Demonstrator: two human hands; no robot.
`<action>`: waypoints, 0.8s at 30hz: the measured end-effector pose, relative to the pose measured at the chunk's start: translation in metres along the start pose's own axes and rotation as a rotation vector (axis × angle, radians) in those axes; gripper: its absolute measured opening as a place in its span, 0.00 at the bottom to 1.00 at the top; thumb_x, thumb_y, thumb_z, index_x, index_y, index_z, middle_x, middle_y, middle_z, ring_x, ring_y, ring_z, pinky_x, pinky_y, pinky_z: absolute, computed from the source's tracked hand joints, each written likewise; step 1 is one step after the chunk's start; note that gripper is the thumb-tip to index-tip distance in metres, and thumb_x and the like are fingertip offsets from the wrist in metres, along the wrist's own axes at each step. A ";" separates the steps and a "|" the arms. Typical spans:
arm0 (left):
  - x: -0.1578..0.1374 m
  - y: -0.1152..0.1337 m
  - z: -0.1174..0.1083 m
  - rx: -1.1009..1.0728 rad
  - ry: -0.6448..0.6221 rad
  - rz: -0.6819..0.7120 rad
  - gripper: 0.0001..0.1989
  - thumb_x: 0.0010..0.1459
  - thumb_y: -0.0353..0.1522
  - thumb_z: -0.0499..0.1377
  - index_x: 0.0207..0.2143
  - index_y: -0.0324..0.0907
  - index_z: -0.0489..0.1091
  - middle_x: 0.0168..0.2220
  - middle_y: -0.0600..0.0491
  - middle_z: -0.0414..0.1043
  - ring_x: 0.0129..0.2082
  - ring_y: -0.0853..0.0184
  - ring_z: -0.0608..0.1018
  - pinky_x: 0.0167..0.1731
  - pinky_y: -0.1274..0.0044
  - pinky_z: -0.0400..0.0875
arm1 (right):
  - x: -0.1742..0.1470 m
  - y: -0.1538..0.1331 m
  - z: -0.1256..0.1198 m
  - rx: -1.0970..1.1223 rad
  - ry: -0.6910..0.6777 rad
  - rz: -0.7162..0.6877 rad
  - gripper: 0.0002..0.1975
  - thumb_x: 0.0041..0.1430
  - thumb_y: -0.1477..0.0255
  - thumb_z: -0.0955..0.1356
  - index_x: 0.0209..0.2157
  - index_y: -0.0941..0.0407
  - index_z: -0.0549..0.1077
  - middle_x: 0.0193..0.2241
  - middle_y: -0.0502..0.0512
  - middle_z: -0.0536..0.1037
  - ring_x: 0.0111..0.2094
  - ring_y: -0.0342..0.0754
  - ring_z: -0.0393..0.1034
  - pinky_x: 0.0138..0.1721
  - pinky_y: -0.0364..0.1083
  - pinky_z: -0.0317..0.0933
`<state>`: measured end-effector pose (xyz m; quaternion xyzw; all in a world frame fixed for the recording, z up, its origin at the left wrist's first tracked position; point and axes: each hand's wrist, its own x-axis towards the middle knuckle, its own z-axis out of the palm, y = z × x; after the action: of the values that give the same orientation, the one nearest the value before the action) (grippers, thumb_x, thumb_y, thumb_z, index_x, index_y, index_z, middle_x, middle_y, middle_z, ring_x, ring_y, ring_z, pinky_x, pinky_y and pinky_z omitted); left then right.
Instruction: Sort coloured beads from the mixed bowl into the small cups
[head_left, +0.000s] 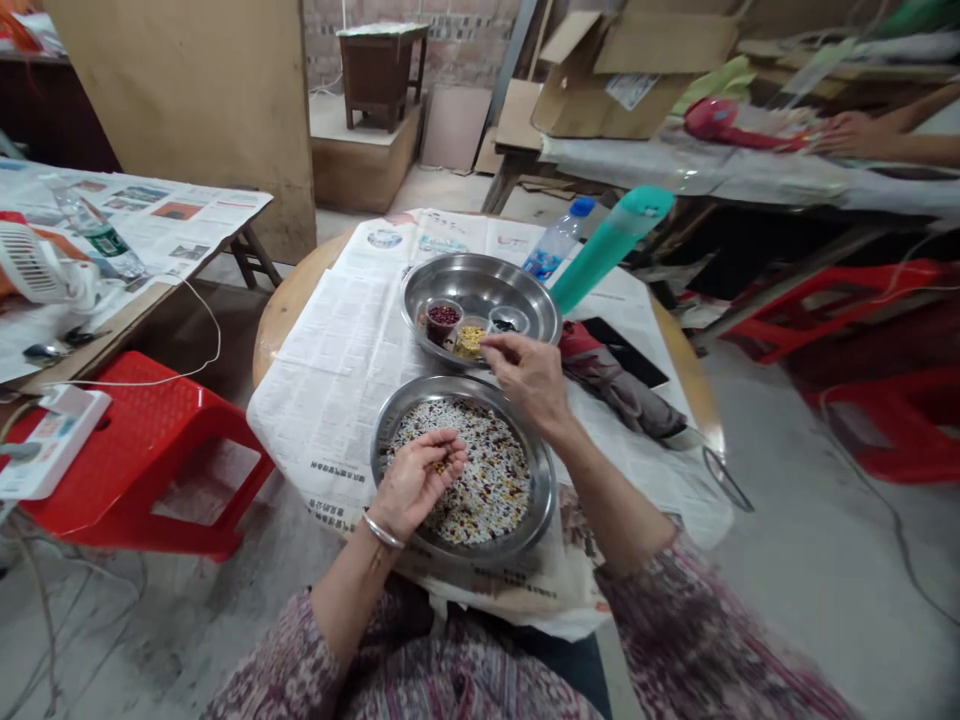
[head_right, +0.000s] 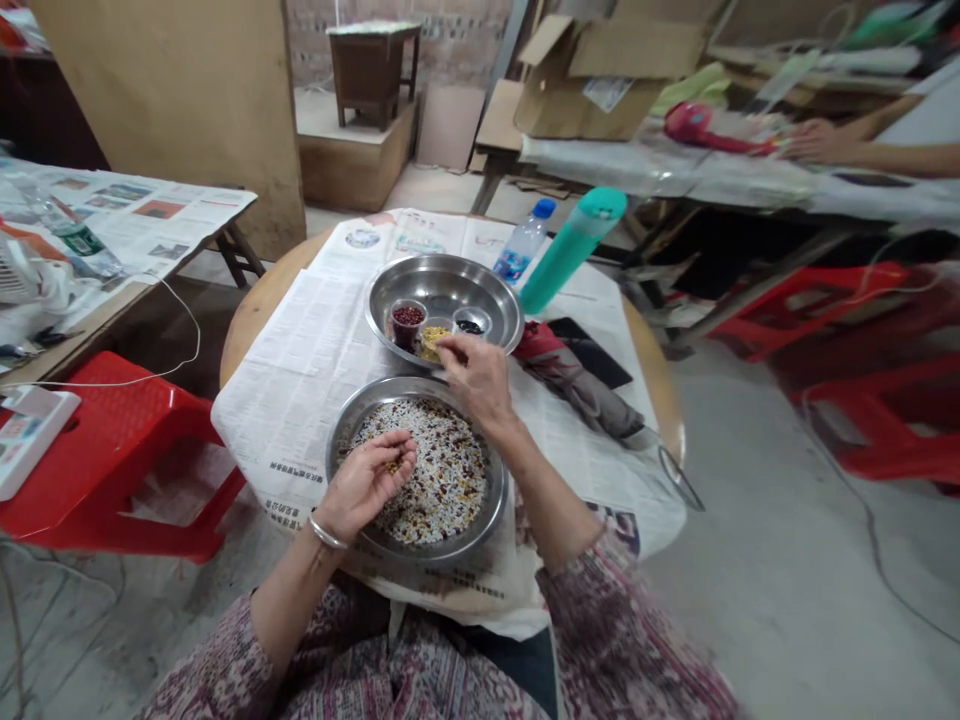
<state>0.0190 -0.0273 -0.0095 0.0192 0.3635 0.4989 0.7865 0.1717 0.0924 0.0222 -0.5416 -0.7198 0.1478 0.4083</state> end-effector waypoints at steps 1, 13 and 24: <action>0.000 0.001 -0.001 -0.013 -0.009 0.001 0.12 0.55 0.15 0.52 0.34 0.32 0.74 0.31 0.46 0.75 0.29 0.72 0.77 0.33 0.82 0.74 | -0.018 0.001 -0.004 -0.006 -0.024 -0.002 0.12 0.59 0.68 0.66 0.38 0.56 0.80 0.34 0.56 0.83 0.32 0.48 0.75 0.37 0.48 0.67; -0.005 0.004 0.008 -0.204 -0.013 -0.121 0.15 0.69 0.27 0.47 0.31 0.33 0.68 0.25 0.52 0.66 0.18 0.80 0.66 0.12 0.92 0.54 | -0.156 -0.009 -0.016 -0.416 -0.178 -0.174 0.08 0.63 0.73 0.64 0.39 0.55 0.76 0.39 0.59 0.78 0.44 0.54 0.71 0.44 0.50 0.65; 0.006 0.031 0.062 -0.145 0.086 0.063 0.19 0.69 0.29 0.49 0.23 0.36 0.64 0.22 0.52 0.65 0.23 0.74 0.72 0.23 0.85 0.71 | -0.178 -0.006 -0.003 -0.222 -0.022 -0.139 0.09 0.65 0.72 0.63 0.38 0.54 0.75 0.38 0.56 0.79 0.42 0.53 0.72 0.44 0.51 0.65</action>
<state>0.0327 0.0138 0.0449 -0.0480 0.3590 0.5489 0.7533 0.1848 -0.0703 -0.0480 -0.5307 -0.7719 0.0442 0.3472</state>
